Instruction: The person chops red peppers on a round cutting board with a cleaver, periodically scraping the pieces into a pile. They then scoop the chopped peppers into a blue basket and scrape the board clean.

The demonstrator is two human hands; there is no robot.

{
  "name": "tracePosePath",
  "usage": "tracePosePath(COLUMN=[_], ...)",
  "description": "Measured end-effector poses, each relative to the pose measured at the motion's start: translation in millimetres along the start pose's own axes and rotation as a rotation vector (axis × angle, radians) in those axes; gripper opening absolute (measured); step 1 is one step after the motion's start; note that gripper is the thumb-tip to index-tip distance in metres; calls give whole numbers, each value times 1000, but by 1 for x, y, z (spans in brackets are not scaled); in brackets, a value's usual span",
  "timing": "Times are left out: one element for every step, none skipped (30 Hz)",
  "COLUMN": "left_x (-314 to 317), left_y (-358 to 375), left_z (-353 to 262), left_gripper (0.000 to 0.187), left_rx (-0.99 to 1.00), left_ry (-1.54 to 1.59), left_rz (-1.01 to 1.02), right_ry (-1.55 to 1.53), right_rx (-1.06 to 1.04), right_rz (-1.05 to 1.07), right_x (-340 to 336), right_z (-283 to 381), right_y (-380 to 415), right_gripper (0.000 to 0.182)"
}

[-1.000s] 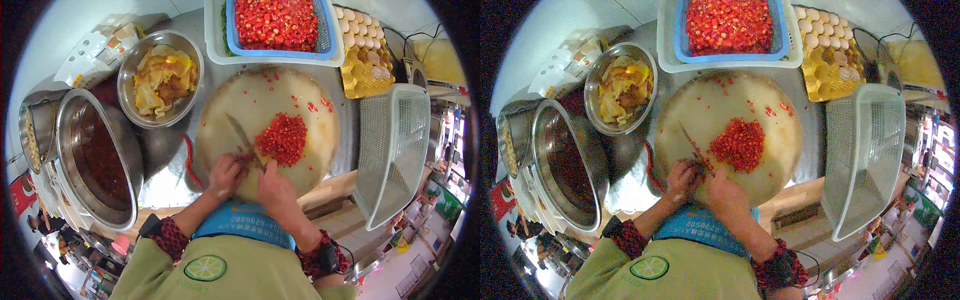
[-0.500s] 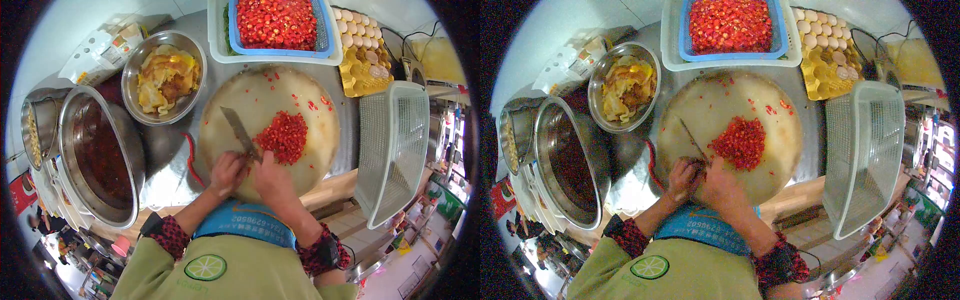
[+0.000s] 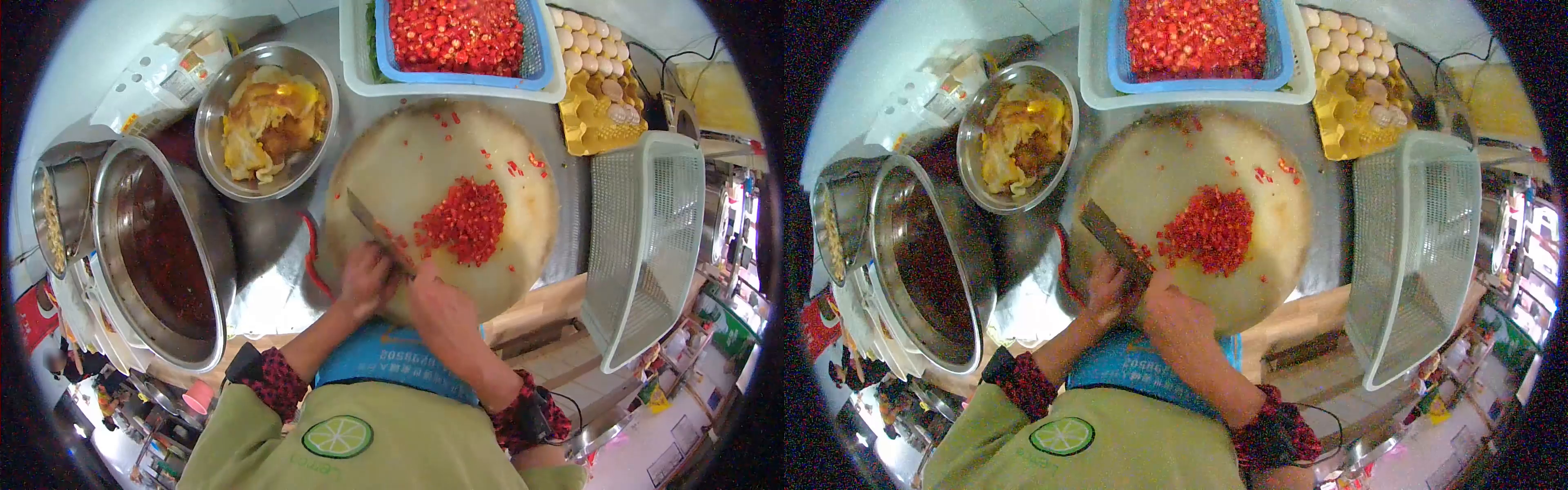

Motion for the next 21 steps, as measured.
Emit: tracePosePath(left_x=[2, 3, 5, 6, 6, 3, -1, -3, -6, -7, -6, -4, -3, -1, -1, -2, -1, 0, 1, 0, -2], left_y=[0, 1, 0, 1, 3, 4, 8, 10, 8, 6, 6, 6, 7, 8, 7, 7, 6, 5, 5, 6, 6], left_z=[1, 2, 4, 5, 5, 5, 5, 2, 0, 0, 1, 1, 1, 2, 0, -2, -1, 0, 0, 0, 1], left_gripper=[34, 34, 33, 33, 33, 32, 31, 31, 29, 28, 28, 27, 27, 27, 27, 27, 27, 28, 28, 28, 27], left_rx=[7, 12, -8, -32, -34, -58, -84, -88, -94, -99, -98, -65, -34, -39, -32, -23, -16, -20, -27, -27, -71], left_ry=[-39, -45, 1, 50, 52, 71, 90, 93, 62, 31, 32, 15, -5, -10, -34, -55, -57, -51, -44, -47, -24], left_rz=[11, 7, 5, 4, 3, -31, -60, -54, -45, -40, -42, -20, 4, 7, -16, -40, -44, -33, -21, -25, -9], right_ry=[14, 13, -20, -51, -48, -90, -135, -136, -62, 15, 17, 9, -2, -6, -34, -60, -60, -90, -121, -119, -136], right_rx=[10, 5, 69, 134, 135, 107, 80, 85, 70, 53, 53, 9, -37, -41, -40, -37, -39, 36, 112, 108, 101], right_rz=[3, -4, 29, 66, 68, 31, -3, 3, 49, 93, 91, 79, 68, 73, 48, 21, 13, 57, 106, 103, 55], right_x=[-1, -4, -4, -4, -5, -9, -11, -12, -11, -10, -8, -5, -2, 0, -2, -5, -7, -6, -3, -7, -18], right_z=[2, 3, -3, -10, -15, -19, -20, -19, -16, -15, -15, -12, -6, -3, 0, 3, 5, 1, -4, -6, -8], right_y=[-5, -9, -13, -14, -11, -7, -2, 3, 8, 10, 9, 8, 7, 4, -1, -6, -12, -20, -23, -24, -24], right_gripper=[15, 15, 16, 17, 17, 18, 19, 19, 19, 19, 19, 19, 18, 18, 18, 18, 18, 18, 19, 19, 20])
Point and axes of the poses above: each hand's wrist, its own y-axis away from the middle knuckle, its own x-axis out of the palm, z = x × y, the point moved 8 cm from there along -y, towards the middle knuckle, and after that the axes turned 6 degrees about x, right-handed, at the moved point
